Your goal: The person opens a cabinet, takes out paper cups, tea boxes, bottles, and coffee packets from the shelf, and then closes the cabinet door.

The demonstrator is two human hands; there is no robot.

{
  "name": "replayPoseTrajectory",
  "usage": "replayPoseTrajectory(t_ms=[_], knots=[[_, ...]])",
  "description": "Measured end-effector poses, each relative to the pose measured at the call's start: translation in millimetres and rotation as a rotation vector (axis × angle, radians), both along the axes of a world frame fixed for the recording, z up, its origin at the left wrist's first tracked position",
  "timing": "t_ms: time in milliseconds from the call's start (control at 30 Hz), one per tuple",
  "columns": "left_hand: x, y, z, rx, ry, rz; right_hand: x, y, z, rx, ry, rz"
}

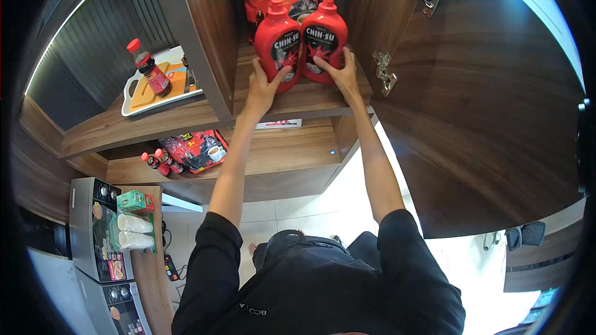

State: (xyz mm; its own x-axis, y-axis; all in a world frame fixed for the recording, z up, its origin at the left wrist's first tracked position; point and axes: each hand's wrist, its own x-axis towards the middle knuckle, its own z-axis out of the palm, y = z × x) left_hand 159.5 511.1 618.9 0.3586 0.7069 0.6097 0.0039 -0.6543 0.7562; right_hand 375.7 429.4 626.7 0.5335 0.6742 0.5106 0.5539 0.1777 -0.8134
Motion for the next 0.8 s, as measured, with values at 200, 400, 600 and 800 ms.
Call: replayPoseTrajectory(t_ms=[200, 400, 600, 800], knots=[[-21.0, -43.5, -7.2, -0.030, -0.048, 0.074, -22.4, -11.9, -22.0, 0.058, 0.077, 0.184], [-22.8, -60.4, 4.1, 0.083, -0.171, 0.200, -64.8, -33.5, -18.7, 0.144, -0.064, 0.006], [-25.5, -45.8, -1.4, -0.078, -0.176, -0.044, -89.1, -32.8, -1.9, 0.296, 0.047, 0.052], [-29.9, -73.9, 0.3, -0.091, -0.241, 0.060, -101.8, -48.1, -5.8, 0.261, 0.085, 0.033]])
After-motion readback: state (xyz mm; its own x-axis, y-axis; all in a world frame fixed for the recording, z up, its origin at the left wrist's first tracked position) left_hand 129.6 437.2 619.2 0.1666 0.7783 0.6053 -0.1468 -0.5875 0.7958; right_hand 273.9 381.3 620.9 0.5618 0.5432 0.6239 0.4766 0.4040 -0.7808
